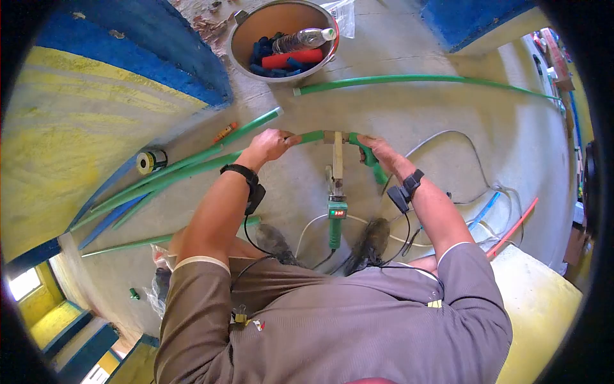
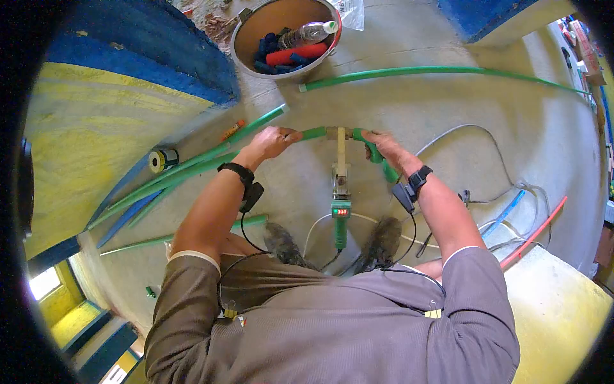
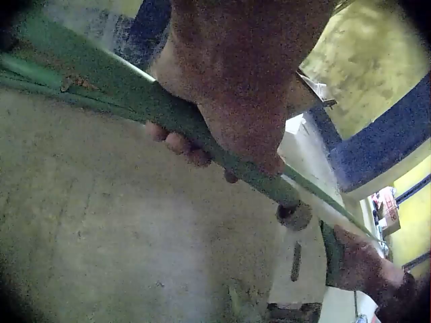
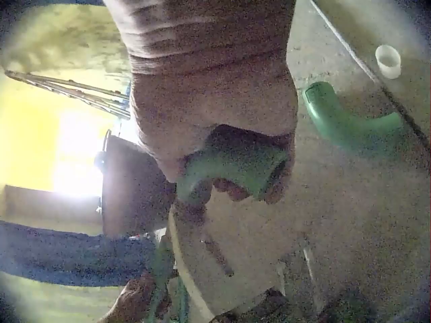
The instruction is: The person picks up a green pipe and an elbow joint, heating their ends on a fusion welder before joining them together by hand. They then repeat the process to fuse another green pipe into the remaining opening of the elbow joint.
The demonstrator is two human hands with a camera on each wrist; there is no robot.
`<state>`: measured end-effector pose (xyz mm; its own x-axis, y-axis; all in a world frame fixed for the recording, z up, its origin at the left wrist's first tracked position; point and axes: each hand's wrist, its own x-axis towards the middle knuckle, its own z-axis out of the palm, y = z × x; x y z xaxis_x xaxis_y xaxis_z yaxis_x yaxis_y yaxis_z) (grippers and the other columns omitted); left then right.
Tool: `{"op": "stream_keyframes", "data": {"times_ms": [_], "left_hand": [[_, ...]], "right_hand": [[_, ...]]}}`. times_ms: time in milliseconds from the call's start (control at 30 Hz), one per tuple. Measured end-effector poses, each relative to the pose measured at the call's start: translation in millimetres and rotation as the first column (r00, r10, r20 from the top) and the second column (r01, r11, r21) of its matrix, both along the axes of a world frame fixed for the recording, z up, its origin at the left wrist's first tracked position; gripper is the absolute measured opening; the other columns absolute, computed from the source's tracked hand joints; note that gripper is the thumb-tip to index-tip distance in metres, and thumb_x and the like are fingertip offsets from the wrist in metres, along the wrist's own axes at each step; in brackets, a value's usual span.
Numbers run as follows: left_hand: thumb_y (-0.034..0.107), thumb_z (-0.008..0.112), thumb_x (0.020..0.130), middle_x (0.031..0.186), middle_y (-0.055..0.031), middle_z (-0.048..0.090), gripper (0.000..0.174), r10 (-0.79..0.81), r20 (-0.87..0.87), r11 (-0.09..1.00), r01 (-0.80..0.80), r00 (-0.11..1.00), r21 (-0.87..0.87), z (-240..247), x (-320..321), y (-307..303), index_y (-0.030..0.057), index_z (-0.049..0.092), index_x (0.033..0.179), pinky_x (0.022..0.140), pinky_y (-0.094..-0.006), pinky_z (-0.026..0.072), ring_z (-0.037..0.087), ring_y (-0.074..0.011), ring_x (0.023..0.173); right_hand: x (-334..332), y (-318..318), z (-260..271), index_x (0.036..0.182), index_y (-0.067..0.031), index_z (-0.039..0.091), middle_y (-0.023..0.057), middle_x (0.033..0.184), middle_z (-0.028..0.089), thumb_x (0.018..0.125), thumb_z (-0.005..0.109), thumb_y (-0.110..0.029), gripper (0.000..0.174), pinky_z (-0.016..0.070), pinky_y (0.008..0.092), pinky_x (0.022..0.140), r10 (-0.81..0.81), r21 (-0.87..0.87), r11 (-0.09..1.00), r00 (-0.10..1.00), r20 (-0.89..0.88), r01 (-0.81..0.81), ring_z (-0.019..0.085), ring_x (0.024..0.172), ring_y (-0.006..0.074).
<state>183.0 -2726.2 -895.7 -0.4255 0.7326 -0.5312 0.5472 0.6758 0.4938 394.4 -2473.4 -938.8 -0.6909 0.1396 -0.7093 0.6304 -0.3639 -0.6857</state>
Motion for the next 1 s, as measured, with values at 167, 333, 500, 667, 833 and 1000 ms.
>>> {"op": "stream_keyframes", "data": {"times_ms": [167,333,500,667,833,1000], "left_hand": [[0.048,0.047,0.094,0.111,-0.0179,0.065,0.046,0.033,0.056,0.999,-0.032,0.998,-0.024,-13,3,2,0.0122,0.065,0.116,0.087,-0.0419,0.0477,0.061,-0.0365,0.101],[0.047,0.047,0.094,0.109,-0.0183,0.066,0.046,-0.025,0.097,0.999,0.021,0.995,0.042,-4,5,-3,0.0108,0.065,0.116,0.086,-0.0422,0.048,0.061,-0.0375,0.099],[0.051,0.049,0.092,0.102,-0.0176,0.068,0.048,0.028,0.12,0.999,-0.023,0.992,-0.048,27,12,-18,0.0114,0.068,0.111,0.084,-0.0423,0.0491,0.063,-0.0362,0.094],[0.054,0.055,0.088,0.093,-0.0165,0.069,0.047,0.102,0.129,0.995,-0.102,0.986,-0.006,55,26,-34,0.0138,0.07,0.108,0.078,-0.0419,0.0499,0.064,-0.0344,0.085],[0.054,0.064,0.082,0.078,-0.0185,0.066,0.042,0.154,0.042,0.984,-0.149,0.987,-0.095,93,48,-46,0.0185,0.073,0.103,0.066,-0.0428,0.0481,0.061,-0.0326,0.07],[0.054,0.065,0.081,0.076,-0.0184,0.065,0.043,0.176,0.065,0.984,-0.173,0.982,-0.049,97,68,-53,0.0192,0.072,0.105,0.065,-0.0411,0.0479,0.06,-0.0326,0.067]], "right_hand": [[-1,2,0,0.104,-0.0051,0.059,0.0033,0.076,0.057,0.093,0.057,-0.04,0.037,0.0471,0.0311,0.06,0.009,-0.059,0.998,1.0,-0.019,-0.01,0.055,0.066,0.0145],[-3,2,9,0.106,-0.0047,0.059,0.0027,0.076,0.056,0.093,0.056,-0.043,0.04,0.0445,0.0291,0.061,0.099,-0.031,0.994,0.992,-0.082,-0.102,0.054,0.067,0.0133],[4,-4,21,0.11,-0.0054,0.058,0.0028,0.08,0.058,0.092,0.058,-0.044,0.043,0.0465,0.0287,0.066,0.175,-0.043,0.983,0.982,-0.074,-0.178,0.056,0.071,0.0133],[5,-3,62,0.112,-0.0059,0.057,0.003,0.085,0.059,0.091,0.06,-0.045,0.045,0.0477,0.0283,0.068,0.303,-0.023,0.952,0.951,-0.062,-0.305,0.057,0.075,0.0133],[12,-14,94,0.11,-0.0038,0.059,0.0018,0.081,0.058,0.09,0.061,-0.044,0.044,0.0445,0.0272,0.066,0.395,0.031,0.919,0.917,-0.056,-0.394,0.054,0.074,0.011],[40,-26,96,0.107,-0.0046,0.06,0.0006,0.08,0.057,0.09,0.061,-0.043,0.042,0.0438,0.0261,0.064,0.302,0.047,0.953,0.951,-0.068,-0.299,0.053,0.073,0.0099]]}}
